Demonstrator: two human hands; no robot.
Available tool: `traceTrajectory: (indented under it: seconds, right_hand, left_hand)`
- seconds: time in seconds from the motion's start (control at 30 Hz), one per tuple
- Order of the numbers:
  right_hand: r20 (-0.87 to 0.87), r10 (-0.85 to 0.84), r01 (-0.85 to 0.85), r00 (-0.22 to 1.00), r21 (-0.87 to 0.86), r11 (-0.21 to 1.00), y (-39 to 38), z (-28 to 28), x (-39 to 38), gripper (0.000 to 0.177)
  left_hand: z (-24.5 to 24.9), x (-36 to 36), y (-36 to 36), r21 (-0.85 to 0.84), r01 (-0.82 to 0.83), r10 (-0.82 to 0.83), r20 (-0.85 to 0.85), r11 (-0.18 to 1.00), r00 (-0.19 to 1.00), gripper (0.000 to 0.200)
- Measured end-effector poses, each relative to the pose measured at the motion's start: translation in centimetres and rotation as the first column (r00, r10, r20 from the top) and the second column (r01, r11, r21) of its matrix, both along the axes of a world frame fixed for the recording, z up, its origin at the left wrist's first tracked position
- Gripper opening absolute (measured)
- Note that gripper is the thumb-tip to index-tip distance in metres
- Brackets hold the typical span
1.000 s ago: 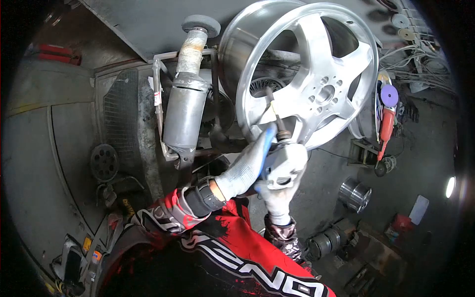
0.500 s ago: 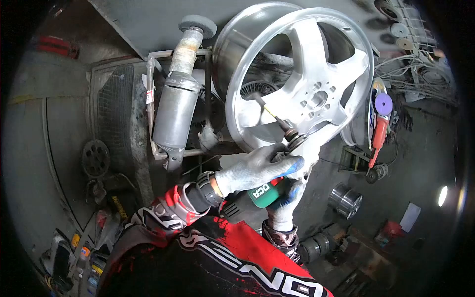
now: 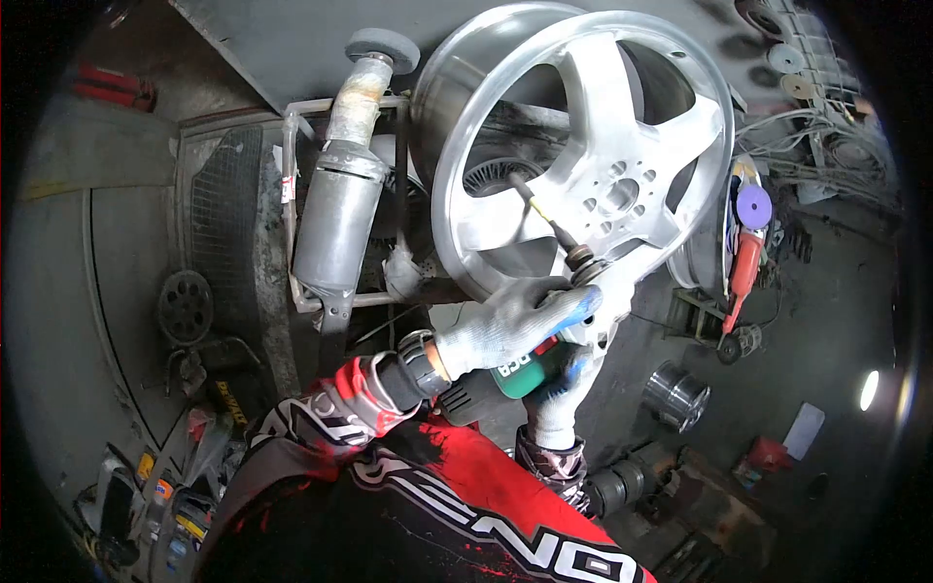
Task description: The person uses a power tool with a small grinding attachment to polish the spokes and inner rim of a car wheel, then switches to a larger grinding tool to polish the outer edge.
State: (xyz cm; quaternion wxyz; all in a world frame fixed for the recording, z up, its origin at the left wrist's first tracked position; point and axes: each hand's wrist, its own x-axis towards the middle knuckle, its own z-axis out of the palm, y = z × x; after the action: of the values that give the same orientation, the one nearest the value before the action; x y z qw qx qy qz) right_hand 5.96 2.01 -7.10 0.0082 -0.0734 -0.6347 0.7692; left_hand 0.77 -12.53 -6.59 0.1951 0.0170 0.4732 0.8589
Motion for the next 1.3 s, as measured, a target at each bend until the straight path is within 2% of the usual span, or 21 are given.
traceTrajectory:
  seconds: [0.13,0.2,0.27,0.33,0.4,0.47,0.5,0.53,0.6,0.63,0.67,0.73,0.77,0.83,1.0,1.07,1.1,1.17,1.2,1.27,1.3]
  right_hand:
    - [-0.01,0.008,-0.008,1.0,0.033,0.999,-0.3,0.5,-0.9,0.065]
    - [-0.026,-0.027,0.029,0.999,0.089,0.996,0.4,0.3,-1.9,0.067]
    - [-0.024,-0.021,0.023,0.999,0.085,0.996,0.8,0.0,-2.0,0.068]
    - [0.044,-0.043,0.045,0.998,-0.041,0.998,0.4,0.3,-1.8,0.089]
    - [0.069,-0.038,0.04,0.997,-0.031,0.999,-0.4,0.8,-1.0,0.092]
    - [0.076,-0.019,0.018,0.997,0.019,1.0,-0.5,0.9,-0.8,0.097]
    - [0.072,-0.015,0.014,0.997,0.017,1.0,-0.6,1.0,-0.9,0.099]
    - [0.068,-0.017,0.016,0.998,0.016,1.0,-0.4,1.0,-1.1,0.099]
    - [0.059,-0.025,0.025,0.998,0.002,1.0,0.4,0.5,-1.5,0.097]
    - [-0.035,-0.005,0.006,0.999,0.047,0.999,0.8,-0.2,-1.7,0.068]
    - [-0.036,-0.005,0.006,0.999,0.048,0.999,0.9,-0.3,-1.7,0.068]
    - [-0.048,-0.017,0.019,0.999,0.054,0.998,0.7,-0.1,-1.8,0.069]
    - [-0.046,-0.016,0.018,0.999,0.052,0.998,0.5,-0.1,-1.6,0.069]
    - [-0.042,-0.04,0.042,0.998,0.044,0.998,-0.1,0.0,-0.4,0.072]
    - [-0.06,0.071,-0.07,0.996,0.01,0.997,0.3,-0.7,0.8,0.073]
    - [0.072,-0.005,0.008,0.997,-0.043,0.999,-0.4,0.3,0.5,0.105]
    - [0.069,-0.006,0.009,0.998,-0.044,0.999,-0.2,0.1,0.3,0.105]
    - [-0.05,0.052,-0.05,0.997,0.047,0.998,0.9,-0.6,-0.3,0.069]
    - [-0.061,0.045,-0.042,0.997,0.046,0.998,1.5,-0.5,-0.4,0.069]
    - [0.015,0.051,-0.051,0.999,-0.045,0.998,2.3,0.0,-0.7,0.066]
    - [0.027,0.041,-0.037,0.999,-0.126,0.991,2.0,0.8,-0.4,0.067]
  left_hand:
    - [-0.7,-0.4,0.5,-0.014,-0.021,0.02,-0.024,1.0,1.0,0.051]
    - [-1.9,-1.6,1.6,0.099,0.051,-0.05,-0.012,0.994,0.999,0.05]
    - [-2.8,-1.7,2.2,0.029,0.0,0.002,-0.084,1.0,0.996,0.049]
    - [-2.3,-1.2,1.8,0.039,0.003,-0.003,-0.013,0.999,1.0,0.049]
    - [-1.3,-0.3,0.6,0.008,-0.03,0.03,-0.051,1.0,0.998,0.048]
    - [-0.4,0.0,-0.1,0.006,0.033,-0.033,0.029,0.999,0.999,0.047]
    - [-0.6,0.1,0.2,0.009,-0.001,0.001,0.009,1.0,1.0,0.048]
    - [-1.3,0.0,0.8,0.007,0.001,-0.001,0.006,1.0,1.0,0.048]
    - [-2.3,-0.8,1.8,0.035,-0.101,0.105,-0.14,0.994,0.985,0.049]
    - [-2.0,-1.4,1.5,0.013,-0.003,0.004,-0.051,1.0,0.999,0.049]
    - [-2.2,-1.4,1.8,0.014,-0.003,0.004,-0.052,1.0,0.999,0.049]
    - [-2.6,-1.3,2.2,-0.063,-0.117,0.096,-0.273,0.991,0.957,0.049]
    - [-2.6,-1.0,2.1,-0.065,-0.118,0.096,-0.272,0.991,0.958,0.049]
    - [-1.7,-0.4,1.0,-0.043,0.001,-0.004,-0.083,0.999,0.997,0.048]
    - [-1.6,1.5,0.8,-0.023,0.0,0.0,0.001,1.0,1.0,0.046]
    - [-1.7,1.8,1.0,-0.111,-0.087,0.08,-0.062,0.99,0.995,0.048]
    - [-1.5,1.5,1.0,-0.111,-0.086,0.079,-0.065,0.99,0.995,0.048]
    - [-0.9,0.3,1.3,-0.005,-0.027,0.027,-0.023,1.0,0.999,0.049]
    - [-0.7,-0.3,1.5,-0.082,0.029,-0.03,-0.015,0.996,0.999,0.05]
    - [0.8,-1.1,1.9,-0.072,0.08,-0.079,0.018,0.994,0.997,0.05]
    - [0.1,-0.8,2.9,-0.275,0.004,-0.047,-0.152,0.961,0.987,0.047]
